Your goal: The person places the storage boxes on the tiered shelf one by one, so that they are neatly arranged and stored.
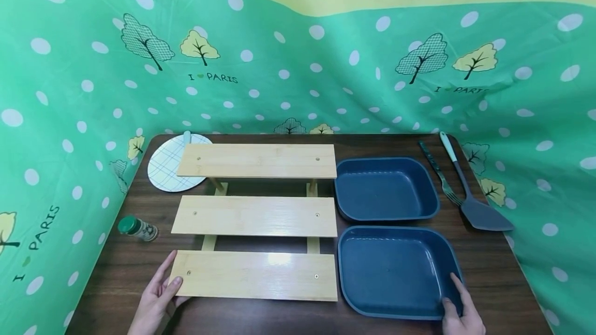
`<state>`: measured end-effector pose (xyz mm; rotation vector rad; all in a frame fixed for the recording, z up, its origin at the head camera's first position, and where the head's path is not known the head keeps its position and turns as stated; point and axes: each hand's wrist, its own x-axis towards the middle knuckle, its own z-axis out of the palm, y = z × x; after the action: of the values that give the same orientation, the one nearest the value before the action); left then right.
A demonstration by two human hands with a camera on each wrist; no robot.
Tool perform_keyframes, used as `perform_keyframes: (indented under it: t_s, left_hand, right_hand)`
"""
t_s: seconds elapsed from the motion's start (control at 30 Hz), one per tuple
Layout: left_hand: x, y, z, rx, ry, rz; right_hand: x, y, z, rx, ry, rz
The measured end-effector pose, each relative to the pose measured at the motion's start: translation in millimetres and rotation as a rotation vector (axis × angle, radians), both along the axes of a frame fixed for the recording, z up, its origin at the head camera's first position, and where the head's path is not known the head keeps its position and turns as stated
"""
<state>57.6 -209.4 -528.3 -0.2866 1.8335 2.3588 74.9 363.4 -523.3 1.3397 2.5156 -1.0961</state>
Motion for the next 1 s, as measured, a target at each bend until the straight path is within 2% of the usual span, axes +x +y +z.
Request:
perform_keyframes:
  t_s: [0.2, 0.37, 0.77, 1.0]
  left_hand:
    - [0.9, -0.9, -1.8, 0.031, 0.056, -0.016]
    - [0.9, -0.6, -2.6, 0.038, 0.069, -0.019]
    - [-0.3, 0.2, -3.4, 0.003, 0.041, -0.017]
    - [-1.5, 1.0, -3.7, -0.004, 0.021, -0.012]
  right_hand:
    - [1.7, -4, 1.3, 0.023, 0.020, 0.012]
    - [2.7, -5, 3.3, 0.021, 0.016, 0.013]
    - [2.8, 5, 3.4, -0.009, 0.005, 0.021]
    - [3.4, 2, 13.4, 0.008, 0.034, 0.033]
